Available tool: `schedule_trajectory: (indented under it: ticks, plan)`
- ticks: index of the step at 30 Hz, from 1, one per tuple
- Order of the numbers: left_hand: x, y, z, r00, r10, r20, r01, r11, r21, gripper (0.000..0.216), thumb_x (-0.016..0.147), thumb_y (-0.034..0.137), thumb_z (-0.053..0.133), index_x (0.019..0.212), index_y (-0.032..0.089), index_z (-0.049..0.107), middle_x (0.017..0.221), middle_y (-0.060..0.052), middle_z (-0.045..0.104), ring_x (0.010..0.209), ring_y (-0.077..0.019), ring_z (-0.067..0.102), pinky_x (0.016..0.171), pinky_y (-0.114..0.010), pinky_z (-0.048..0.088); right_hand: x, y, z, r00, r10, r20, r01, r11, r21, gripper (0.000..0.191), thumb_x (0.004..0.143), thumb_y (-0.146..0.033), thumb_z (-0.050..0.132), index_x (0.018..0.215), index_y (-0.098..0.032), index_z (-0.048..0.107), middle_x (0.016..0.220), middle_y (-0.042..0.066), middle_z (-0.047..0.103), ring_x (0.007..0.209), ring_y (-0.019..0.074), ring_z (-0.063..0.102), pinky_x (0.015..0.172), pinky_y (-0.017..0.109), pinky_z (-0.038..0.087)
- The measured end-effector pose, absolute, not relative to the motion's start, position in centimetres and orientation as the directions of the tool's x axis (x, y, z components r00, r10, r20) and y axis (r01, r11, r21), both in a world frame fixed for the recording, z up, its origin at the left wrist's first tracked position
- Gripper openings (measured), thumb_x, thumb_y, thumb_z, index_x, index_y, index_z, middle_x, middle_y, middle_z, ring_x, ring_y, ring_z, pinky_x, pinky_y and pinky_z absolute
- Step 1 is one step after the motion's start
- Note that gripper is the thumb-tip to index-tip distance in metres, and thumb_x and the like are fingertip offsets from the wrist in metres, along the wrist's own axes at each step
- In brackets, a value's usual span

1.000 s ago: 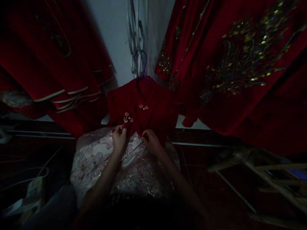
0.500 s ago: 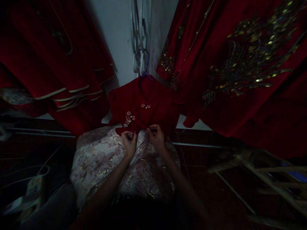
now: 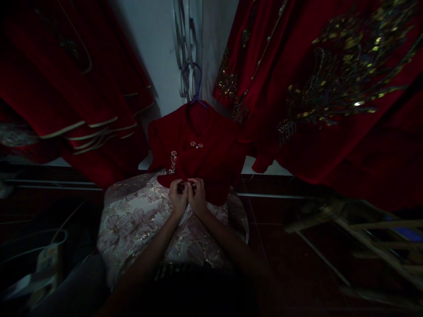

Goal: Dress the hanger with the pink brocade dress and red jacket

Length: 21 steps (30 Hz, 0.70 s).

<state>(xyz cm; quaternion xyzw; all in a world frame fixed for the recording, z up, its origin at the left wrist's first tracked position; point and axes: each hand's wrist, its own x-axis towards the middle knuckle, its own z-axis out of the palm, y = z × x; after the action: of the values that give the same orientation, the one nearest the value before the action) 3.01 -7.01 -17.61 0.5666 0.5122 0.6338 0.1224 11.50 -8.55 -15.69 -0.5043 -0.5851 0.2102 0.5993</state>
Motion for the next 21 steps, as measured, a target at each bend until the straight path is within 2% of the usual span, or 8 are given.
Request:
schedule_trajectory:
  ticks: [3, 6, 13, 21]
  plan:
    - [3.19, -7.36, -16.87, -0.273, 0.709, 0.650, 0.462, -0.496, 0.735, 0.016, 0.079, 0.020, 0.057, 0.094, 0.020, 0.061, 0.092, -0.006, 0.063, 0.090, -0.0182, 0.057, 0.084, -0.033, 0.046, 11.78, -8.66, -15.63, 0.284, 0.802, 0.526, 0.380, 0.410, -0.829, 0.019, 0.092, -0.028, 0.046, 0.105, -0.019, 0.056, 0.106, 0.009, 0.054, 0.096, 0.0170, 0.054, 0.088, 0.035, 0.048]
    - [3.26, -7.53, -16.46, -0.268, 0.713, 0.648, 0.464, -0.495, 0.735, 0.017, 0.078, 0.021, 0.058, 0.094, 0.020, 0.061, 0.092, -0.006, 0.063, 0.090, -0.0185, 0.057, 0.084, -0.033, 0.046, 11.87, -8.58, -15.63, 0.281, 0.804, 0.523, 0.389, 0.403, -0.828, 0.019, 0.092, -0.028, 0.045, 0.104, -0.019, 0.056, 0.107, 0.009, 0.054, 0.097, 0.0174, 0.054, 0.089, 0.035, 0.048]
    - [3.16, -7.34, -16.64, -0.311, 0.717, 0.625, 0.470, -0.456, 0.756, 0.016, 0.081, 0.025, 0.058, 0.095, 0.019, 0.061, 0.094, -0.006, 0.063, 0.091, -0.0184, 0.057, 0.083, -0.033, 0.047, 11.96, -8.52, -15.53, 0.199, 0.859, 0.472, 0.338, 0.392, -0.856, 0.020, 0.091, -0.030, 0.048, 0.103, -0.021, 0.061, 0.105, 0.007, 0.057, 0.088, 0.0137, 0.060, 0.076, 0.027, 0.052]
    - [3.12, -7.20, -16.80, -0.315, 0.720, 0.618, 0.441, -0.466, 0.767, 0.016, 0.082, 0.026, 0.059, 0.096, 0.019, 0.063, 0.093, -0.006, 0.064, 0.089, -0.0174, 0.057, 0.083, -0.032, 0.047, 12.07, -8.43, -15.50, 0.220, 0.836, 0.502, 0.378, 0.402, -0.834, 0.020, 0.092, -0.029, 0.047, 0.101, -0.021, 0.063, 0.105, 0.008, 0.058, 0.100, 0.0163, 0.058, 0.088, 0.031, 0.051]
